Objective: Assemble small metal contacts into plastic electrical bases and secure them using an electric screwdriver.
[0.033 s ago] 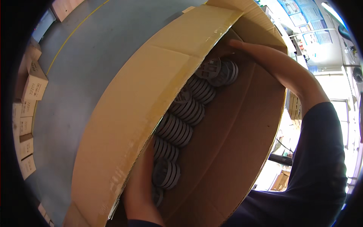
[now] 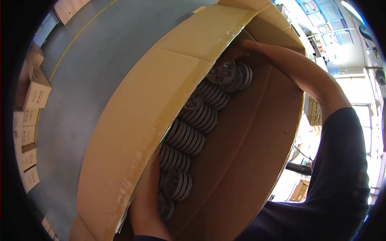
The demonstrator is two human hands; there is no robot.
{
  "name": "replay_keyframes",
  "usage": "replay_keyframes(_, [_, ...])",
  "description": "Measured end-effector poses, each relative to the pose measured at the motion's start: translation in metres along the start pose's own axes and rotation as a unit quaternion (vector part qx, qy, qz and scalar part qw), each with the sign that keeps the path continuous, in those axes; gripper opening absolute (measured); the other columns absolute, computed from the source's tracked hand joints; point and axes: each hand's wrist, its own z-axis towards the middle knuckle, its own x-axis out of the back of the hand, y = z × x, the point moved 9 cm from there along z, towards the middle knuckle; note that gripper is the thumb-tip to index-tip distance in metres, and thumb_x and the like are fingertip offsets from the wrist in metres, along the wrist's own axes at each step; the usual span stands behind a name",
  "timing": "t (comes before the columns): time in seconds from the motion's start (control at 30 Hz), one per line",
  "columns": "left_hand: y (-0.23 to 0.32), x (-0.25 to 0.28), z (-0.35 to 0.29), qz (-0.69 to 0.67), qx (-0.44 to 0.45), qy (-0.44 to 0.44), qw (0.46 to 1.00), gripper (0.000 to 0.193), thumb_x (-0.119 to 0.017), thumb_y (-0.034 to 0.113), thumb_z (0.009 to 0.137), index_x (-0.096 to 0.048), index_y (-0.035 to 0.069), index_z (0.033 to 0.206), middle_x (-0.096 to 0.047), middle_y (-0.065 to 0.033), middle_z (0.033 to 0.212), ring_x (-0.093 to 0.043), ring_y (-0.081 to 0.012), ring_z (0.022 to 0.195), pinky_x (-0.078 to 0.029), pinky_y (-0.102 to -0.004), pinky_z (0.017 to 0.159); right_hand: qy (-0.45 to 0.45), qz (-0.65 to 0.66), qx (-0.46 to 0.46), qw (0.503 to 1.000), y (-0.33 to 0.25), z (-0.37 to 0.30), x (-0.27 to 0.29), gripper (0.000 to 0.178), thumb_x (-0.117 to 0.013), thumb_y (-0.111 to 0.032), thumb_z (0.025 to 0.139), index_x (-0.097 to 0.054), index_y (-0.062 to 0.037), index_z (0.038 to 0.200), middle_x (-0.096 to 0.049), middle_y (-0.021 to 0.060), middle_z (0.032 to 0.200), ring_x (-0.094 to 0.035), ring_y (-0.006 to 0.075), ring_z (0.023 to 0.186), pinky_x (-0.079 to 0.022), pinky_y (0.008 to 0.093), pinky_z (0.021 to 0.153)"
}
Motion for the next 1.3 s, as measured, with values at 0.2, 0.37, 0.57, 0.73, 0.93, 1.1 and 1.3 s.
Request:
replay_keyframes(0.2, [-0.027, -0.024, 0.048, -0.044, 0.144, -0.095, 0.984, 0.053, -0.068, 0.038, 0.096, -0.061, 0.001, 0.132, -0.069, -0.0201, 0.12, -0.065, -0.0371, 0.112, -0.05, -0.0447, 0.097, -0.086, 0.032, -0.216, 0.972, -0.041, -0.046, -0.043, 0.089, -0.084, -0.057, 0.074, -0.053, -0.0128, 0.145, -0.05, 0.0157, 0.15, -0.048, 0.0377, 0.136, -0.053, 0.0613, 0.097])
replay_keyframes(0.37, [0.016, -0.057, 0.077, 0.064, 0.092, -0.079, 0.991, 0.061, -0.073, 0.041, 0.091, -0.06, -0.002, 0.132, -0.069, -0.0231, 0.118, -0.066, -0.0381, 0.108, -0.05, -0.044, 0.098, -0.029, 0.112, -0.207, 0.971, -0.016, -0.063, -0.046, 0.093, -0.087, -0.055, 0.07, -0.053, -0.0112, 0.144, -0.047, 0.0152, 0.153, -0.044, 0.0402, 0.139, -0.051, 0.0717, 0.093])
replay_keyframes(0.57, [0.064, -0.043, 0.057, 0.065, 0.029, -0.033, 0.997, 0.07, -0.079, 0.043, 0.085, -0.057, -0.005, 0.131, -0.062, -0.0278, 0.126, -0.056, -0.0413, 0.12, -0.047, -0.0456, 0.101, 0.053, 0.136, -0.157, 0.977, -0.039, -0.077, -0.035, 0.105, -0.092, -0.047, 0.067, -0.044, -0.0086, 0.152, -0.048, 0.0172, 0.152, -0.048, 0.0379, 0.138, -0.052, 0.0625, 0.099])
replay_keyframes(0.73, [0.088, -0.044, 0.041, 0.059, 0.036, 0.0, 0.998, 0.08, -0.082, 0.044, 0.082, -0.052, -0.01, 0.133, -0.056, -0.0303, 0.134, -0.042, -0.0447, 0.134, -0.046, -0.048, 0.104, -0.04, 0.191, -0.298, 0.935, -0.011, -0.075, -0.059, 0.113, -0.092, -0.052, 0.067, -0.037, -0.0098, 0.156, -0.041, 0.015, 0.159, -0.043, 0.0328, 0.143, -0.047, 0.0534, 0.109])
replay_keyframes(0.93, [0.083, -0.062, 0.031, 0.002, 0.099, -0.002, 0.995, 0.091, -0.086, 0.048, 0.077, -0.049, -0.013, 0.134, -0.062, -0.0326, 0.125, -0.061, -0.0427, 0.116, -0.052, -0.047, 0.096, -0.041, 0.268, -0.254, 0.929, -0.014, -0.092, -0.059, 0.105, -0.089, -0.05, 0.072, -0.04, -0.0044, 0.153, -0.047, 0.0141, 0.155, -0.047, 0.0293, 0.14, -0.044, 0.0503, 0.11])
replay_keyframes(1.1, [0.037, -0.064, 0.025, -0.212, 0.253, -0.018, 0.944, 0.071, -0.08, 0.043, 0.085, -0.056, -0.005, 0.133, -0.065, -0.0205, 0.126, -0.062, -0.0314, 0.117, -0.052, -0.0428, 0.096, -0.049, 0.349, -0.201, 0.914, -0.032, -0.086, -0.057, 0.093, -0.086, -0.045, 0.078, -0.044, -0.0042, 0.15, -0.052, 0.0136, 0.15, -0.051, 0.0258, 0.136, -0.048, 0.0451, 0.107])
replay_keyframes(1.3, [0.035, -0.065, 0.008, -0.432, 0.338, -0.036, 0.835, 0.058, -0.075, 0.038, 0.091, -0.059, 0.003, 0.135, -0.065, -0.011, 0.129, -0.058, -0.0212, 0.122, -0.05, -0.041, 0.099, 0.039, 0.083, -0.273, 0.958, -0.034, -0.065, -0.034, 0.088, -0.089, -0.032, 0.075, -0.047, -0.0149, 0.151, -0.052, 0.0173, 0.149, -0.051, 0.0328, 0.135, -0.049, 0.0457, 0.106])
